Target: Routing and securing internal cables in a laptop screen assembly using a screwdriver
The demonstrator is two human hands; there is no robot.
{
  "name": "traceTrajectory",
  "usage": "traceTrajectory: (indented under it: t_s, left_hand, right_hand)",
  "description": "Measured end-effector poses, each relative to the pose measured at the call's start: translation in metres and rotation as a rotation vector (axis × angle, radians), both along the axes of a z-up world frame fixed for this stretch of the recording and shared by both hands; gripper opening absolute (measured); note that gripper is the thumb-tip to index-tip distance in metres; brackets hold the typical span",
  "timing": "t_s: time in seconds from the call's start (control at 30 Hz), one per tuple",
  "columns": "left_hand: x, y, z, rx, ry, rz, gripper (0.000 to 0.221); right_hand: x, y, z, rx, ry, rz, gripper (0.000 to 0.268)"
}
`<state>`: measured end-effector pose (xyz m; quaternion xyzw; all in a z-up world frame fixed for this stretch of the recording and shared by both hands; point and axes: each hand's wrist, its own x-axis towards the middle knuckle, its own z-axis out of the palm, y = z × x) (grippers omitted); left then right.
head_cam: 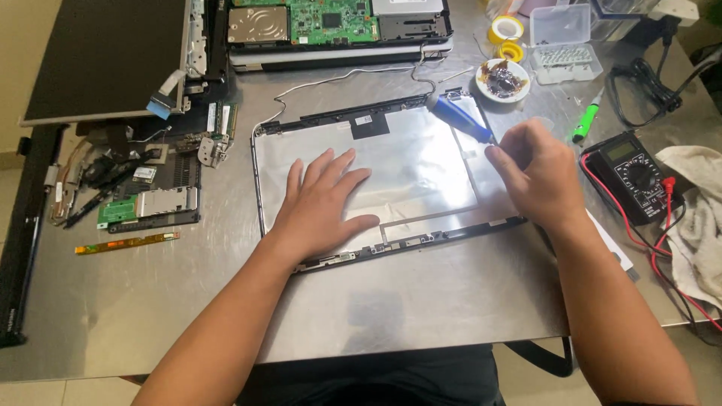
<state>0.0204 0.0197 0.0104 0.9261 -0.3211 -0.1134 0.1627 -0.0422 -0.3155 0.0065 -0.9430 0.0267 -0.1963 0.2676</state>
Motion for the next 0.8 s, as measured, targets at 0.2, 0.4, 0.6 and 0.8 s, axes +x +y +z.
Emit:
traceTrajectory:
  t_s: [0.2, 0.4, 0.6, 0.8]
  left_hand:
    - [0.010, 0.009, -0.011, -0.150, 0.012, -0.007, 0.048]
    - [0.008, 0.009, -0.024, -0.122, -0.137, -0.077, 0.050]
    - [0.025, 0.011, -0.026, 0.004, -0.325, -0.185, 0.053]
    - [0.036, 0.020, -0.030, -0.158, -0.390, -0.236, 0.038]
  right_hand:
    - [-0.004, 0.014, -0.002, -0.026, 0.121, 0.055, 0.023]
    - [-0.013, 0.017, -0.017, 0.007, 0.147, 0.044, 0.023]
    - [-0.011, 0.018, -0.014, -0.022, -0.058, 0.223, 0.052]
    - [0.002, 0.049, 0.003, -0.163, 0.035, 0.545, 0.037]
